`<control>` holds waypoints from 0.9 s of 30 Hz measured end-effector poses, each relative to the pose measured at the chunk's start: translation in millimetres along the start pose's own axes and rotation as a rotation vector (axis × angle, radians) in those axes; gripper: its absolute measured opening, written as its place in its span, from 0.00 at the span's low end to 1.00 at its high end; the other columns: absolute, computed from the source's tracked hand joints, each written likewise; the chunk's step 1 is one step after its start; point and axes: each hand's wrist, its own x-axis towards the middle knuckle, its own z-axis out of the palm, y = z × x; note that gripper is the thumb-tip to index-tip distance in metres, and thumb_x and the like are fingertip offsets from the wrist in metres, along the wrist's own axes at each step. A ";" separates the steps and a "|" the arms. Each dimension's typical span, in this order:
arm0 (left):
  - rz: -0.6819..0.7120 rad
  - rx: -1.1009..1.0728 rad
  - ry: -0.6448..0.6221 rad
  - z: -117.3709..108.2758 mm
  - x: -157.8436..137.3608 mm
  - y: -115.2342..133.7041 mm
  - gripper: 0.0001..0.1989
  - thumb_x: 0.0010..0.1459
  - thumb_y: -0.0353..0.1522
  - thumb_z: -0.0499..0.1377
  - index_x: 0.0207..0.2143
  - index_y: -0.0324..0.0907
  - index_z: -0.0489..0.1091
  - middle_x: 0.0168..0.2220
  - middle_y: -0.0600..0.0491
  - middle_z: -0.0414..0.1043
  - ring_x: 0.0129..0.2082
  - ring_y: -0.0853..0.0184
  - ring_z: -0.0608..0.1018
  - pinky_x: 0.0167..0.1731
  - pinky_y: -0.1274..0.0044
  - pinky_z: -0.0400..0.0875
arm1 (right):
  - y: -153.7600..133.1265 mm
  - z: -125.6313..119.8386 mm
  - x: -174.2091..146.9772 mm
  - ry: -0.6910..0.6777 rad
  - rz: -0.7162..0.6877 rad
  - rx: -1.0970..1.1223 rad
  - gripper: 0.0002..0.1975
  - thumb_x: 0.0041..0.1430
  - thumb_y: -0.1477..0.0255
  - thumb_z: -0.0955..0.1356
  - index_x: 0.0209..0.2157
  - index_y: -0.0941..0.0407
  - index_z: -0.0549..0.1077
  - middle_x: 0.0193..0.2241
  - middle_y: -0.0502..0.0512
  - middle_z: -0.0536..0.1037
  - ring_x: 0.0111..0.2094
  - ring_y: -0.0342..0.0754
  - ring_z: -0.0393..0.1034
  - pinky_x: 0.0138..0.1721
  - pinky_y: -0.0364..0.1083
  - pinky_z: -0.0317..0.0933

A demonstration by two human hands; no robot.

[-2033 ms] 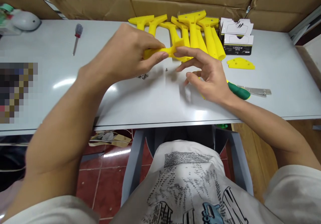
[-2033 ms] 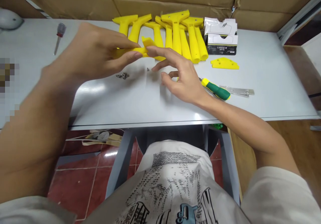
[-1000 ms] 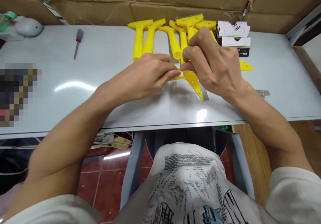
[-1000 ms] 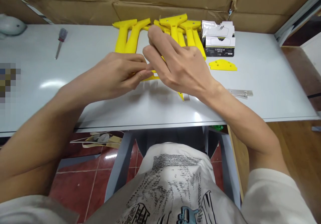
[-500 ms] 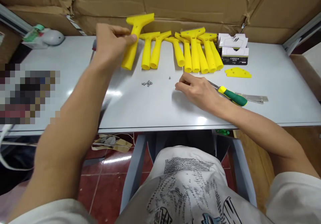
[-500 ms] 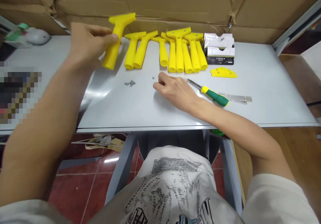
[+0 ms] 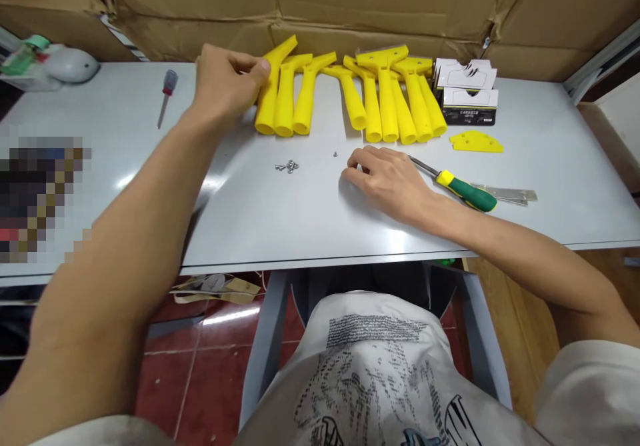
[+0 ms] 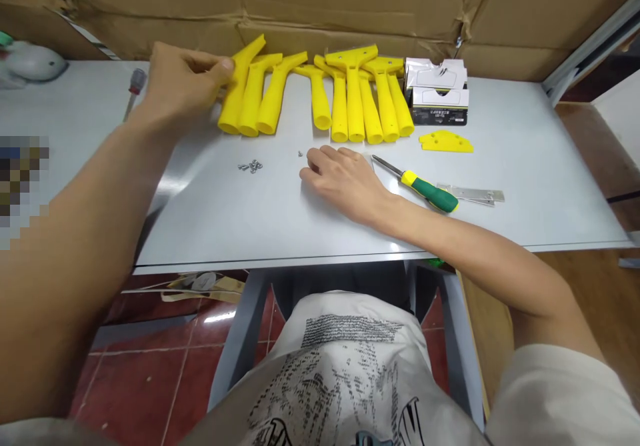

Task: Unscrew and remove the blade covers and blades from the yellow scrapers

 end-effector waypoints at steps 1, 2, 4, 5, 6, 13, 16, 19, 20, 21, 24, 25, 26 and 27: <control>-0.013 -0.012 0.005 1.0 -1.5 -1.1 0.49 0.71 0.71 0.65 0.80 0.51 0.72 0.61 0.54 0.84 0.70 0.53 0.77 0.79 0.56 0.70 | 1.2 1.5 2.7 0.015 0.020 0.035 0.22 0.83 0.83 0.59 0.55 0.58 0.83 0.60 0.66 0.85 0.54 0.56 0.75 0.50 0.53 0.64; -0.027 -0.026 0.011 2.0 -3.5 -2.3 0.51 0.70 0.71 0.67 0.80 0.51 0.72 0.63 0.53 0.83 0.71 0.52 0.76 0.80 0.55 0.70 | 2.0 2.0 6.4 0.023 0.039 0.068 0.20 0.84 0.82 0.60 0.57 0.59 0.82 0.63 0.67 0.84 0.56 0.57 0.75 0.52 0.53 0.66; -0.056 -0.057 0.028 3.9 -8.1 -6.4 0.52 0.67 0.71 0.69 0.80 0.52 0.72 0.65 0.52 0.83 0.73 0.50 0.77 0.81 0.56 0.70 | 2.8 -0.1 16.6 0.009 0.041 0.100 0.20 0.84 0.81 0.60 0.60 0.60 0.81 0.69 0.69 0.80 0.62 0.59 0.74 0.54 0.54 0.68; -0.075 -0.073 0.038 4.5 -9.9 -9.8 0.51 0.66 0.70 0.69 0.79 0.52 0.74 0.66 0.51 0.83 0.72 0.49 0.78 0.81 0.56 0.71 | 2.7 -2.2 22.5 -0.018 0.027 0.097 0.21 0.84 0.82 0.59 0.61 0.60 0.81 0.71 0.70 0.78 0.64 0.60 0.73 0.55 0.55 0.68; -0.101 -0.086 0.051 4.8 -11.0 -14.2 0.49 0.67 0.70 0.69 0.78 0.52 0.76 0.67 0.50 0.83 0.71 0.49 0.79 0.79 0.56 0.74 | 2.3 -4.8 28.5 -0.056 0.007 0.084 0.23 0.83 0.84 0.58 0.61 0.61 0.82 0.71 0.71 0.77 0.64 0.61 0.72 0.54 0.55 0.68; -0.131 -0.134 0.074 11.3 -3.4 -45.4 0.34 0.66 0.53 0.71 0.67 0.44 0.86 0.70 0.41 0.83 0.66 0.48 0.85 0.69 0.53 0.86 | -8.9 -11.9 61.3 -0.161 -0.018 0.014 0.24 0.78 0.88 0.59 0.55 0.64 0.86 0.56 0.70 0.84 0.53 0.57 0.73 0.48 0.53 0.59; -0.104 -0.148 0.054 17.2 -1.2 -48.9 0.32 0.68 0.47 0.69 0.68 0.41 0.85 0.74 0.40 0.80 0.68 0.49 0.85 0.67 0.56 0.88 | -15.7 -11.8 73.7 -0.150 -0.058 0.071 0.24 0.79 0.87 0.59 0.53 0.63 0.86 0.55 0.68 0.85 0.53 0.56 0.74 0.47 0.52 0.57; -0.102 -0.081 0.030 21.1 -0.5 -50.8 0.32 0.74 0.49 0.67 0.71 0.40 0.84 0.77 0.38 0.78 0.73 0.48 0.83 0.74 0.53 0.82 | -20.0 -22.4 79.3 -0.156 -0.079 0.140 0.26 0.79 0.87 0.58 0.55 0.62 0.87 0.57 0.66 0.86 0.54 0.54 0.77 0.47 0.51 0.57; -0.096 -0.052 0.028 21.8 -0.4 -51.3 0.32 0.75 0.50 0.66 0.71 0.40 0.83 0.77 0.38 0.78 0.75 0.48 0.81 0.77 0.52 0.79 | -20.3 -29.5 76.9 -0.160 -0.057 0.135 0.26 0.78 0.87 0.58 0.57 0.61 0.86 0.57 0.66 0.87 0.53 0.54 0.78 0.47 0.51 0.57; -0.087 -0.027 0.029 22.3 -0.2 -51.7 0.33 0.77 0.51 0.64 0.72 0.40 0.83 0.78 0.39 0.78 0.77 0.48 0.79 0.81 0.51 0.74 | -19.8 -38.1 71.5 -0.161 -0.015 0.115 0.27 0.78 0.87 0.59 0.61 0.61 0.86 0.56 0.66 0.87 0.52 0.54 0.79 0.46 0.51 0.56; -0.063 0.020 0.033 23.1 0.6 -50.7 0.35 0.79 0.53 0.56 0.73 0.41 0.81 0.78 0.42 0.78 0.80 0.51 0.76 0.86 0.50 0.64 | -14.4 -67.2 37.0 -0.169 0.189 -0.016 0.23 0.79 0.81 0.63 0.63 0.60 0.84 0.48 0.67 0.87 0.46 0.57 0.80 0.43 0.51 0.55; -0.064 0.024 0.030 23.1 1.1 -49.9 0.36 0.79 0.54 0.54 0.74 0.42 0.80 0.79 0.44 0.77 0.80 0.53 0.76 0.86 0.50 0.63 | -12.1 -75.3 21.4 -0.182 0.263 -0.070 0.19 0.81 0.77 0.64 0.60 0.61 0.85 0.44 0.68 0.86 0.43 0.59 0.80 0.43 0.51 0.55; -0.066 0.022 0.025 23.0 1.8 -49.1 0.38 0.78 0.55 0.52 0.75 0.44 0.79 0.79 0.46 0.77 0.80 0.54 0.76 0.86 0.50 0.63 | -9.9 -81.4 5.3 -0.199 0.328 -0.125 0.18 0.83 0.72 0.64 0.57 0.62 0.85 0.41 0.69 0.85 0.42 0.60 0.80 0.43 0.51 0.56; -0.070 0.016 0.018 22.6 2.5 -48.5 0.39 0.78 0.57 0.51 0.75 0.45 0.78 0.79 0.48 0.77 0.79 0.55 0.76 0.86 0.50 0.62 | -8.5 -85.0 -10.1 -0.227 0.376 -0.180 0.19 0.85 0.66 0.65 0.54 0.62 0.85 0.39 0.69 0.85 0.40 0.62 0.80 0.42 0.51 0.57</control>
